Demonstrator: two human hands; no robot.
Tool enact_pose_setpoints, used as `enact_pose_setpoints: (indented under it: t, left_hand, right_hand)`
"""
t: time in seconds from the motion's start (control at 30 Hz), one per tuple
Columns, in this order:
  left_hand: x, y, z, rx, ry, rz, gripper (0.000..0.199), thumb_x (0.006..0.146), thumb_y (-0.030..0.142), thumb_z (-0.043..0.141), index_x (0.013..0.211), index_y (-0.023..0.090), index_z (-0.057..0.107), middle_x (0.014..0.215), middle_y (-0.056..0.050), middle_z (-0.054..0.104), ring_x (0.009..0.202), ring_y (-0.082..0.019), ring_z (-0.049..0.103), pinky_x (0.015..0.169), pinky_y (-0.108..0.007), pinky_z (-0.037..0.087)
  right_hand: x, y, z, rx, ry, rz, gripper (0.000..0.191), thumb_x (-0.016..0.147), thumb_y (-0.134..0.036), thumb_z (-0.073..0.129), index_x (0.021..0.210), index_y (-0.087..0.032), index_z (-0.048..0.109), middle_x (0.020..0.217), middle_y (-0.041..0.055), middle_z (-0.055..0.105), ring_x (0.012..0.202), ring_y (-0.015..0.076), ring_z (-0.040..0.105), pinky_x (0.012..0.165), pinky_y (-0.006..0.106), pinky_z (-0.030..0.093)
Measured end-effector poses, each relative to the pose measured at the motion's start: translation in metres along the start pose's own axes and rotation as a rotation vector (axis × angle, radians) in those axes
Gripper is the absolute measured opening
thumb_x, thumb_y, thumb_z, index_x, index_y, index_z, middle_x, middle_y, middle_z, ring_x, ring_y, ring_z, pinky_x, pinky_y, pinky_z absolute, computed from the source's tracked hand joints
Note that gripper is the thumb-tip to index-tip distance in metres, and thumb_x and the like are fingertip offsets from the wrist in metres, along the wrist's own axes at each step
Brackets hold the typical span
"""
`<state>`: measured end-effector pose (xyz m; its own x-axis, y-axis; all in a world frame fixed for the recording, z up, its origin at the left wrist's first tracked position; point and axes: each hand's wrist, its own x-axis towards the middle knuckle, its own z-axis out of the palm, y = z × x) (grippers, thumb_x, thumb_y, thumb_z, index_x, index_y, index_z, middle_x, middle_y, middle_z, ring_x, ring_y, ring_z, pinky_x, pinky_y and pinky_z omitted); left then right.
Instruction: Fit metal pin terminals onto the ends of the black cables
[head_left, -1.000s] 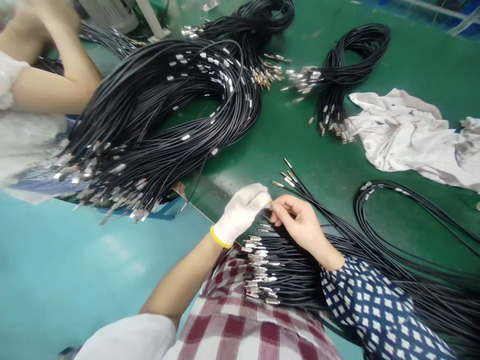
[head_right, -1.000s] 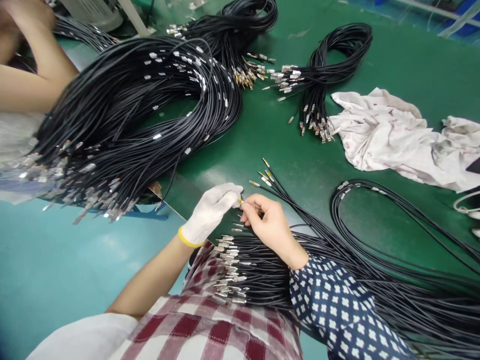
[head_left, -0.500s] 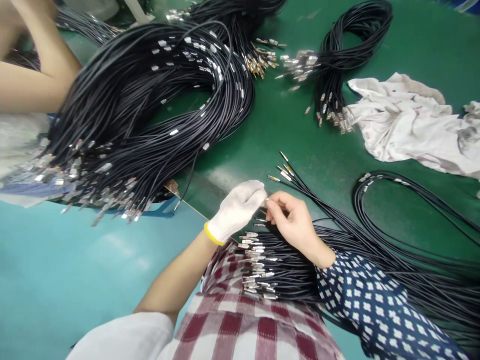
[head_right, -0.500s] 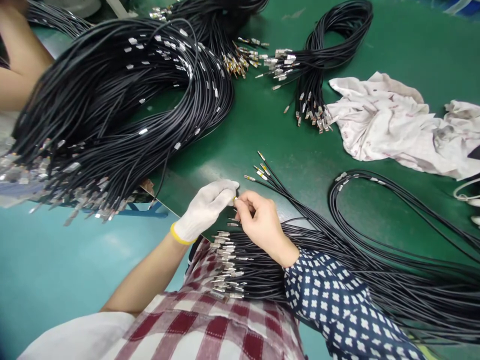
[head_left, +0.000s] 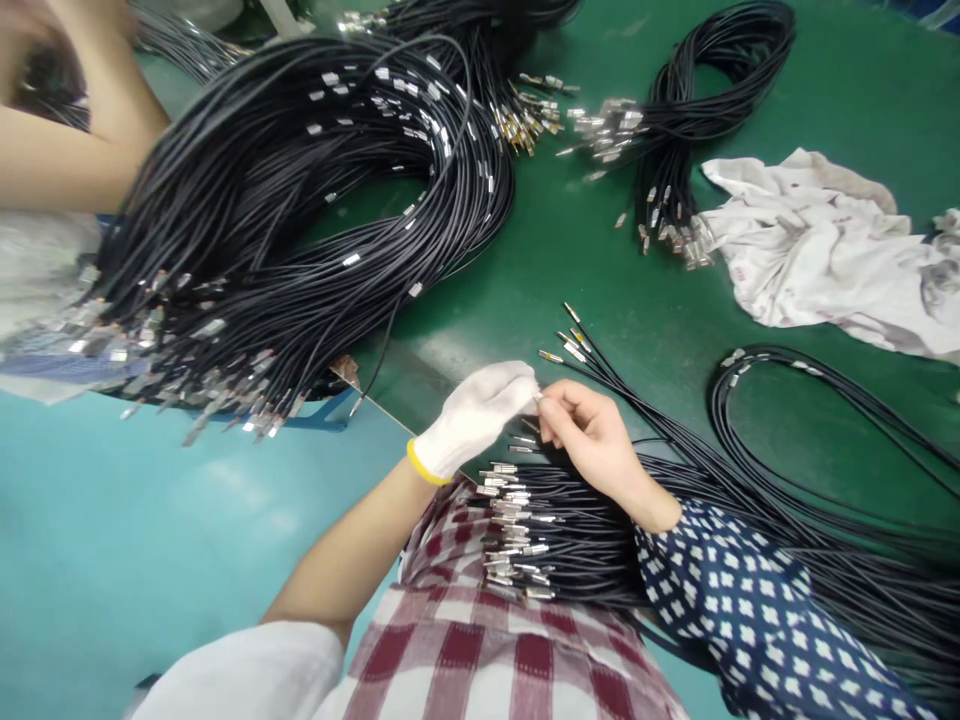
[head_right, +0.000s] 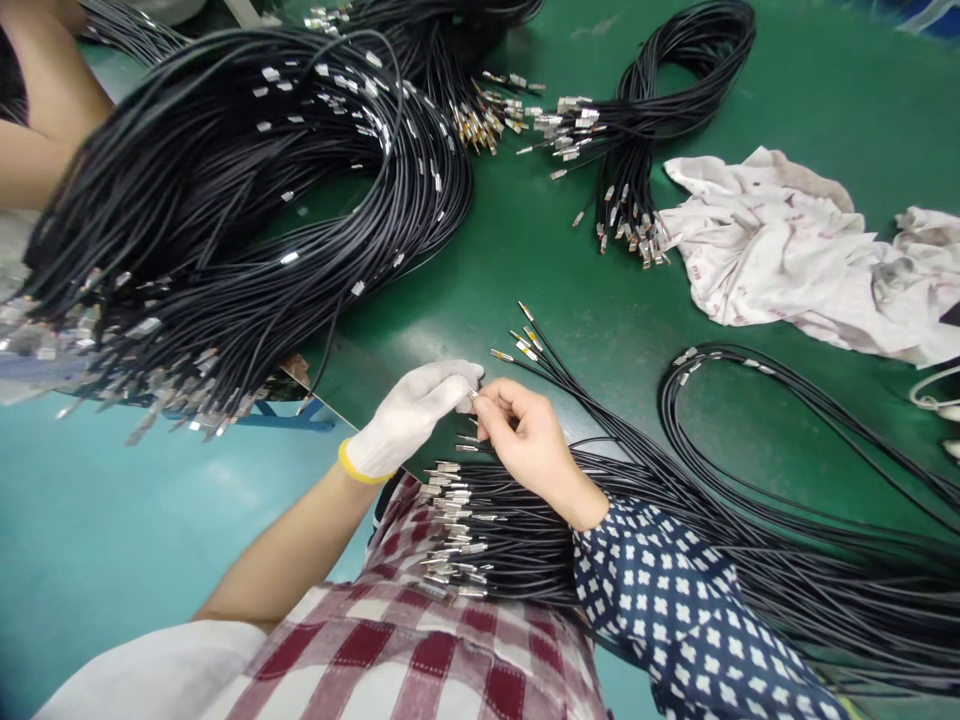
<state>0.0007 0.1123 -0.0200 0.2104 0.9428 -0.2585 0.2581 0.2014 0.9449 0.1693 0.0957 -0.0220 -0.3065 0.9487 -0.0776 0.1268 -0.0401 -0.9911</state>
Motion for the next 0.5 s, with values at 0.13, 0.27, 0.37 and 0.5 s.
enact_pose_setpoints:
  t: [0.13,0.27,0.37,0.5]
  left_hand:
    - [0.0007,-0.0013,-0.0036,-0.171,-0.073,0.025,0.021,0.090,0.036,0.055,0.080,0.018,0.059,0.073,0.002,0.060,0.077,-0.015,0.057,0.077,-0.027,0.045]
    - [0.0035,-0.0026,-0.0054,-0.310,-0.179,0.013,0.027,0.091,0.042,0.058,0.079,0.017,0.058,0.075,0.000,0.056,0.075,-0.015,0.052,0.074,-0.027,0.044]
    - [0.0053,-0.0014,-0.0049,-0.370,-0.251,0.009,0.028,0.092,0.041,0.058,0.077,0.017,0.055,0.076,0.000,0.053,0.075,-0.014,0.048,0.074,-0.027,0.041]
    - [0.0056,0.0020,-0.0030,-0.367,-0.272,0.021,0.030,0.093,0.038,0.056,0.072,0.017,0.051,0.074,0.001,0.051,0.074,-0.014,0.046,0.073,-0.027,0.039]
  right_hand:
    - [0.0002,-0.0020,-0.0024,0.012,-0.016,-0.028,0.024,0.097,-0.033,0.056,0.077,-0.019,0.059,0.061,-0.0031,0.056,0.055,0.0116,0.048,0.057,0.025,0.039]
    - [-0.0002,-0.0056,-0.0021,0.029,0.011,-0.008,0.022,0.094,-0.032,0.057,0.077,-0.018,0.060,0.060,-0.0044,0.048,0.055,0.0112,0.041,0.054,0.025,0.033]
    - [-0.0009,-0.0075,-0.0018,0.048,0.031,0.029,0.022,0.093,-0.033,0.058,0.078,-0.018,0.061,0.063,-0.0033,0.047,0.056,0.0119,0.040,0.052,0.025,0.032]
    - [-0.0015,-0.0097,-0.0012,0.086,0.049,0.047,0.023,0.091,-0.035,0.060,0.075,-0.018,0.060,0.063,-0.0033,0.045,0.055,0.0117,0.038,0.050,0.024,0.031]
